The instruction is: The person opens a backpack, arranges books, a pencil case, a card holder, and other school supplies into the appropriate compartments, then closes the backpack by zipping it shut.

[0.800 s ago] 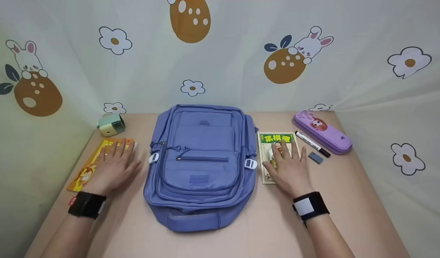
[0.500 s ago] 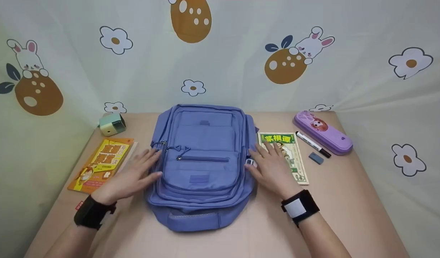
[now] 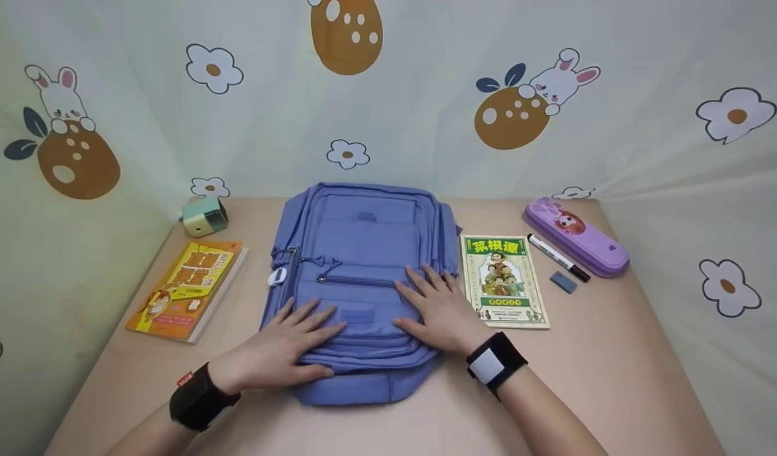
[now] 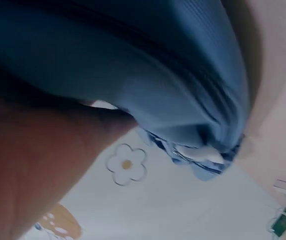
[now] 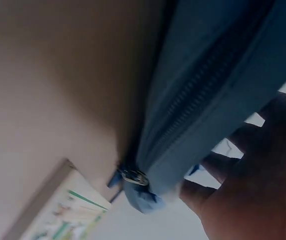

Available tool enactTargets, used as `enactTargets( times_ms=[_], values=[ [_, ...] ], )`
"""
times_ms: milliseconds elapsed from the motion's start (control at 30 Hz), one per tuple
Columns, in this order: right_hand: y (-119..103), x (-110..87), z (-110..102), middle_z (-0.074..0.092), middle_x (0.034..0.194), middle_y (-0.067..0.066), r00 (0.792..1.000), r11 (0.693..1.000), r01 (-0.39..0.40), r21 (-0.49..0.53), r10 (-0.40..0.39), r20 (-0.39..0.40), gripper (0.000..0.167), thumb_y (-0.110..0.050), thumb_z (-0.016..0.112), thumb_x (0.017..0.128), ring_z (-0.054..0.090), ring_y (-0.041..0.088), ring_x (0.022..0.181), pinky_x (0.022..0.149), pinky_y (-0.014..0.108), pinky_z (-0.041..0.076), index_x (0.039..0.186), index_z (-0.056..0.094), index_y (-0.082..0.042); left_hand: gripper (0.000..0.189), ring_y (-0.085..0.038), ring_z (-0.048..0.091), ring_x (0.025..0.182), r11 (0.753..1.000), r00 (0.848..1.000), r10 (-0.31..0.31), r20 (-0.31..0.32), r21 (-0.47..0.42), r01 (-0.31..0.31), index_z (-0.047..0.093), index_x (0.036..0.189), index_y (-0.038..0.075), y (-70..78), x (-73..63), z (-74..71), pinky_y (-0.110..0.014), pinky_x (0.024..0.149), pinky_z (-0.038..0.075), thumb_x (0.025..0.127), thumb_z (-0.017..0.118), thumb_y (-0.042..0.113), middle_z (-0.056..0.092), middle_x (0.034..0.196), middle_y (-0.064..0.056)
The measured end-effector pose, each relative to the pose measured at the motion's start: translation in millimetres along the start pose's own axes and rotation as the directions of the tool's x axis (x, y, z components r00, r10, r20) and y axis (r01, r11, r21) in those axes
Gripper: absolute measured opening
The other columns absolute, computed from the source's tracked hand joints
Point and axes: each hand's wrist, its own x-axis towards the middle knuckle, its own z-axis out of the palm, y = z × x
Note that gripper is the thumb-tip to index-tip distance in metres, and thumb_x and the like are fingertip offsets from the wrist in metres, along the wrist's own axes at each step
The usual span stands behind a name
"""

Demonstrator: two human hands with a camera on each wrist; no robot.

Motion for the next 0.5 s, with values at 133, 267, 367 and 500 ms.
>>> enactTargets(
  times_ms=[133, 267, 367, 500],
  values=[
    [-0.8, -0.7, 10.2, 0.026, 0.166, 0.011, 0.999, 0.999, -0.032, -0.032, 0.032, 0.002, 0.069, -0.058, 0.047, 0.103, 0.018, 0.042, 0.152, 0.119, 0.065, 0.012, 0.159, 0.039, -0.019, 0.066, -0.035, 0.017, 0.154, 0.998, 0.998, 0.000, 0.064, 0.064, -0.004, 0.037, 0.159, 0.028, 22.0, 8.8, -1.0, -0.062, 0.121, 0.007, 0.101, 0.051, 0.057, 0.028, 0.166, -0.007],
    [-8.5, 1.9, 16.4, 0.025, 0.166, 0.013, 0.998, 0.997, -0.055, -0.051, 0.055, -0.006, 0.066, -0.056, 0.044, 0.105, 0.019, 0.042, 0.152, 0.119, 0.065, 0.013, 0.158, 0.039, -0.018, 0.061, -0.035, 0.033, 0.148, 0.989, 0.996, 0.046, 0.070, 0.137, -0.055, 0.044, 0.156, 0.031, 43.0, 18.0, -1.0, -0.061, 0.118, 0.024, 0.101, 0.053, 0.056, 0.037, 0.162, -0.007],
    [-13.9, 3.4, 17.9, 0.025, 0.166, 0.014, 0.998, 0.996, -0.067, -0.060, 0.068, 0.000, 0.067, -0.056, 0.043, 0.105, 0.020, 0.043, 0.152, 0.120, 0.064, 0.015, 0.158, 0.038, -0.016, 0.050, -0.035, 0.043, 0.142, 0.976, 0.997, 0.068, 0.041, 0.203, -0.074, 0.051, 0.151, 0.032, 52.7, 23.0, 1.1, -0.061, 0.112, 0.035, 0.104, 0.052, 0.049, 0.043, 0.159, -0.006],
    [-14.9, 2.3, 14.9, 0.024, 0.166, 0.015, 0.998, 0.997, -0.059, -0.041, 0.060, 0.023, 0.067, -0.056, 0.042, 0.106, 0.018, 0.044, 0.152, 0.120, 0.063, 0.014, 0.159, 0.038, -0.015, 0.042, -0.033, 0.049, 0.138, 0.974, 0.997, 0.080, 0.022, 0.209, -0.082, 0.055, 0.149, 0.028, 53.6, 26.1, 2.9, -0.058, 0.109, 0.042, 0.108, 0.050, 0.035, 0.048, 0.155, -0.006]
  ],
)
